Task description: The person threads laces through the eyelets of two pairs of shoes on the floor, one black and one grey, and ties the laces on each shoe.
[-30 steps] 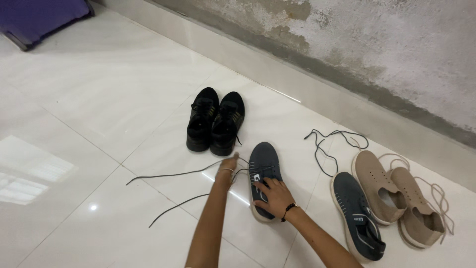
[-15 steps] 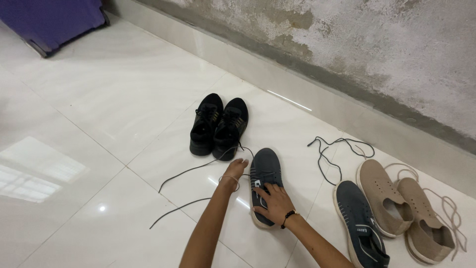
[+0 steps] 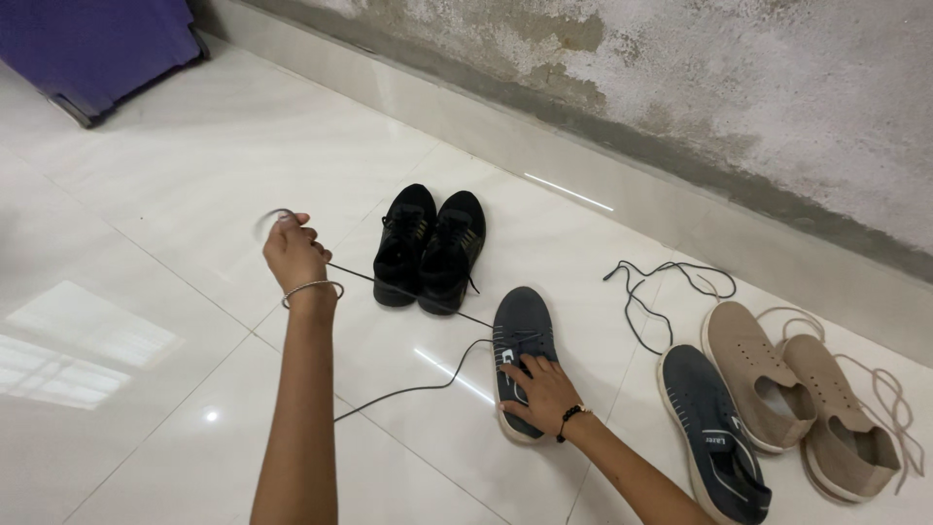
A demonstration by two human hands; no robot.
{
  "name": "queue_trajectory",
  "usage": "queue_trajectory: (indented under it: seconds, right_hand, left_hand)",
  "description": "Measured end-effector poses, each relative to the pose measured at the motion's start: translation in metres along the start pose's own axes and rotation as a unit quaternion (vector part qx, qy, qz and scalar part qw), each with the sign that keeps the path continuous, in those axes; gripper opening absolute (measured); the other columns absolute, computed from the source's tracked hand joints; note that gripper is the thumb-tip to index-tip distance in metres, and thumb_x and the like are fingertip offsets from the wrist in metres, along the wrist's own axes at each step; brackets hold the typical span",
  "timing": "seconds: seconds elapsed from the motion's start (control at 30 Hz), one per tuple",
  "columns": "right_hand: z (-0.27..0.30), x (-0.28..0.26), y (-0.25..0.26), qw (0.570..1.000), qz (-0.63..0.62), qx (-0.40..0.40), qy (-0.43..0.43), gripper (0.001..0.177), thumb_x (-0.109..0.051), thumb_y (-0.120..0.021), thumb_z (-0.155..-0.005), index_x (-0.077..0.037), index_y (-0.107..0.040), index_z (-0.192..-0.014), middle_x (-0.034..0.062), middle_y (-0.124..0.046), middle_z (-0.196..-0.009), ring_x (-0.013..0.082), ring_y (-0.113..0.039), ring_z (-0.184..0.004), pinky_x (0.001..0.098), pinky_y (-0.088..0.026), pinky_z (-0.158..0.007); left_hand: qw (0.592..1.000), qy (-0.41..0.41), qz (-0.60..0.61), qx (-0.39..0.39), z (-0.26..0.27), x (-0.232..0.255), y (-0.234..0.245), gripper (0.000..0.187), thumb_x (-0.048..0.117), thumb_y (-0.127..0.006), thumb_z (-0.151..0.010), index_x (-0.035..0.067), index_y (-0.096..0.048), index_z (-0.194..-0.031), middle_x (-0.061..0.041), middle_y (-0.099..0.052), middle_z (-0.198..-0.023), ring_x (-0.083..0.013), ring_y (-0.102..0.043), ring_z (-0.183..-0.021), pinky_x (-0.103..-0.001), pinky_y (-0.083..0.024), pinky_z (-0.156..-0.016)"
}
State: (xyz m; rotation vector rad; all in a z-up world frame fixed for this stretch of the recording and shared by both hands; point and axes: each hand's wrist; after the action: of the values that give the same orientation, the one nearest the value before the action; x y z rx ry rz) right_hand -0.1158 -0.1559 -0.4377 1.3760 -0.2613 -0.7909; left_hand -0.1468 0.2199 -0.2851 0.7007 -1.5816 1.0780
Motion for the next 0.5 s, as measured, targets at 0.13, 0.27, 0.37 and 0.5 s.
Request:
queue_trajectory:
  seconds: [0.13, 0.27, 0.37, 0.5]
  right_hand:
    - [-0.001, 0.000, 0.000, 1.000, 0.013, -0.012, -0.006, 0.070, -0.059, -0.061, -0.092, -0.022, -0.044, -0.150, 0.0165, -0.041, -0.151, 0.0341, -0.041, -0.135, 0.0440, -0.031, -0.115]
    - [-0.007, 0.006, -0.009, 1.000, 0.008, -0.024, -0.010, 0.071, -0.058, -0.061, -0.093, -0.021, -0.044, -0.150, 0.0174, -0.041, -0.150, 0.0335, -0.040, -0.135, 0.0444, -0.031, -0.115]
    - [-0.011, 0.024, -0.017, 0.990, -0.116, 0.077, 0.031, 0.055, -0.048, -0.063, -0.097, -0.016, -0.057, -0.141, 0.0183, -0.053, -0.142, 0.0337, -0.048, -0.130, 0.0432, -0.040, -0.109]
    - [-0.022, 0.047, -0.013, 0.901, -0.309, 0.279, -0.121, 0.032, -0.031, -0.065, -0.098, -0.010, -0.072, -0.121, 0.0114, -0.074, -0.117, 0.0201, -0.072, -0.102, 0.0345, -0.059, -0.088]
  left_hand:
    - [0.995, -0.066, -0.073, 0.000, 0.014, 0.046, 0.009, 0.033, 0.025, -0.043, -0.111, 0.004, -0.063, -0.094, 0.004, -0.043, -0.069, -0.0051, -0.034, -0.055, -0.025, -0.030, -0.047]
    - [0.966, -0.180, -0.174, -0.072, 0.033, 0.058, -0.007, 0.026, 0.017, -0.052, -0.110, 0.004, -0.074, -0.105, 0.002, -0.063, -0.074, -0.0018, -0.044, -0.062, -0.022, -0.037, -0.056]
    - [0.966, -0.099, -0.153, -0.181, 0.052, 0.039, -0.025, 0.020, 0.011, -0.064, -0.098, 0.005, -0.077, -0.112, -0.004, -0.080, -0.089, -0.0067, -0.061, -0.070, -0.022, -0.050, -0.065]
    - [0.882, -0.116, -0.333, -0.311, 0.110, -0.030, -0.058, 0.020, 0.009, -0.070, -0.090, 0.010, -0.081, -0.107, -0.006, -0.081, -0.088, -0.0136, -0.078, -0.076, -0.024, -0.058, -0.072]
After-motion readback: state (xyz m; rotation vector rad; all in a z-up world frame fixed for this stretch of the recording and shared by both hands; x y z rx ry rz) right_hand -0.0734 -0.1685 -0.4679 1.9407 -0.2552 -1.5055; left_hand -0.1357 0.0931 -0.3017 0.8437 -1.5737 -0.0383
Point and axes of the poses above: each hand's wrist, its own z-axis away from the middle knuckle, its own y-axis out of the back of the hand, x = y × z
